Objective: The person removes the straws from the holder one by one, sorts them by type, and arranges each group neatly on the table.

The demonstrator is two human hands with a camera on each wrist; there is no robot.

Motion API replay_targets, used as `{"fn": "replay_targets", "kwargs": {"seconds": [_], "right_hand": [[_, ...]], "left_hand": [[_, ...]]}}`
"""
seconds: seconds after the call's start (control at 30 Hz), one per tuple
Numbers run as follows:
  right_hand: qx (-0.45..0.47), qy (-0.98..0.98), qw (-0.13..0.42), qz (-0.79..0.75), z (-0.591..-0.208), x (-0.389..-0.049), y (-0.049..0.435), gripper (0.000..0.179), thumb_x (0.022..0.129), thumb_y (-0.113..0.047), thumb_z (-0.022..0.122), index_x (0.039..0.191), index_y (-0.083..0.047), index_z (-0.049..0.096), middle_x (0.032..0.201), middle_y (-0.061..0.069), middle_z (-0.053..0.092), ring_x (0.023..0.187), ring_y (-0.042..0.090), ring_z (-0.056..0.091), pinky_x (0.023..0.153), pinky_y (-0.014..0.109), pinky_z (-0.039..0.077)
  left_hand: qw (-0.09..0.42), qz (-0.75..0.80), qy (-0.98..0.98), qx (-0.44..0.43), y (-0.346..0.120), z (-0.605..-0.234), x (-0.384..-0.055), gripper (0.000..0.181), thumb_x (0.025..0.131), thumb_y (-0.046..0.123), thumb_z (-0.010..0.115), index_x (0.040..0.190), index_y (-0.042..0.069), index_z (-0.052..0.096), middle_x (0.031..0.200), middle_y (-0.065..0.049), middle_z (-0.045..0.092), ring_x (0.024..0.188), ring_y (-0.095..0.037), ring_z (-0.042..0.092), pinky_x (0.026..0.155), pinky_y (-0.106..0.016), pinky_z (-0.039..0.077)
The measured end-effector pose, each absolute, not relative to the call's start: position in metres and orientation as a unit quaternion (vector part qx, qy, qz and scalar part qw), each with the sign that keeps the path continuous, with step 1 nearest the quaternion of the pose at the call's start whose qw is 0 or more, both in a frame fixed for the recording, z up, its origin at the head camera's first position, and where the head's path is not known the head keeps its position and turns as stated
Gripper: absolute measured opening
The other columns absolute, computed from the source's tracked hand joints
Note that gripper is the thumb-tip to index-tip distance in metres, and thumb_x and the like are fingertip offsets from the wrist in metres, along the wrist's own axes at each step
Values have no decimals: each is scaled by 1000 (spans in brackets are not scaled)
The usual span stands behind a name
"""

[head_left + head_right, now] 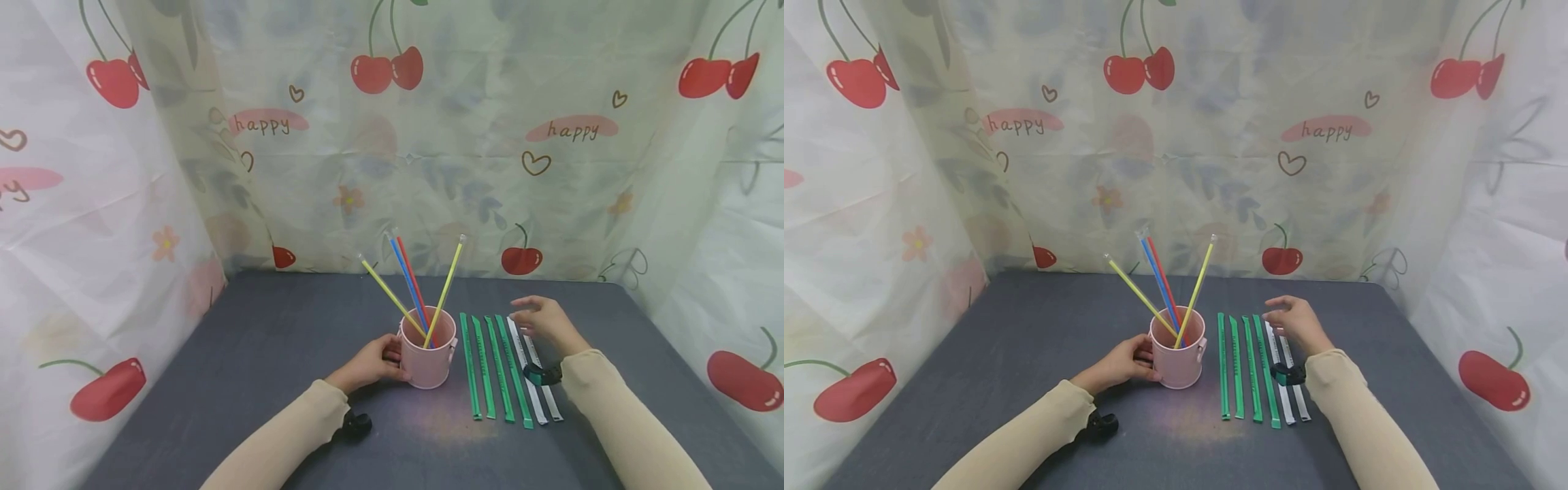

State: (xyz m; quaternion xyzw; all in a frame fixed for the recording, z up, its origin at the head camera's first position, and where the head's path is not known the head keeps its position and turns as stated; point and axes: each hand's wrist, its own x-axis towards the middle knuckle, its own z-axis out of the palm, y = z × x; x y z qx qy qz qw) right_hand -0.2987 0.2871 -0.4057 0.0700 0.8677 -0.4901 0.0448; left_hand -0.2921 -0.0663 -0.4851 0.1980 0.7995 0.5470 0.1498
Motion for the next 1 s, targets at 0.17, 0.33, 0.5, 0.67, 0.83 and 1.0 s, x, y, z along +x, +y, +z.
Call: {"fn": "replay_targets", "kwargs": {"seconds": [0.17, 0.33, 0.5, 0.67, 0.83, 1.0], "right_hand": [[46, 853, 36, -518, -400, -298, 282, 48, 91, -12, 65, 133, 5, 49, 125, 29, 59, 116, 40, 59, 92, 43, 53], [24, 842, 27, -538, -399, -299, 277, 47, 90, -15, 68, 130, 4, 52, 118, 25, 63, 112, 37, 61, 91, 43, 54], [17, 833, 25, -553, -393, -297, 268, 48, 94, -13, 63, 135, 4, 47, 126, 27, 59, 116, 37, 59, 94, 41, 53], [-1, 830, 21, -557, -386, -295, 257, 49, 95, -16, 62, 137, 4, 45, 129, 27, 56, 113, 32, 62, 93, 39, 54], [-12, 813, 24, -581, -384, -296, 244, 54, 97, -20, 59, 140, 5, 40, 136, 31, 49, 117, 37, 59, 97, 43, 50], [-24, 803, 22, -596, -385, -298, 234, 55, 98, -24, 58, 142, 2, 39, 139, 29, 48, 121, 39, 57, 95, 38, 52]], "left_hand": [[153, 550, 797, 198, -67, -484, -292, 63, 75, 4, 81, 129, -2, 49, 117, -14, 60, 106, -23, 58, 92, -37, 54], [159, 548, 797, 200, -67, -484, -292, 64, 74, 6, 82, 129, -2, 50, 117, -13, 60, 105, -21, 58, 92, -35, 54], [162, 548, 796, 200, -67, -484, -292, 65, 74, 7, 82, 129, -2, 49, 117, -13, 59, 105, -20, 58, 92, -34, 54], [162, 546, 797, 199, -68, -484, -293, 65, 74, 7, 82, 129, -1, 49, 117, -14, 60, 105, -21, 59, 92, -34, 54], [161, 544, 800, 196, -68, -484, -292, 65, 74, 8, 83, 129, 0, 50, 116, -12, 60, 105, -20, 59, 92, -34, 54], [160, 547, 797, 198, -67, -483, -292, 64, 74, 7, 82, 129, -1, 50, 116, -13, 60, 105, -20, 59, 91, -34, 54]]}}
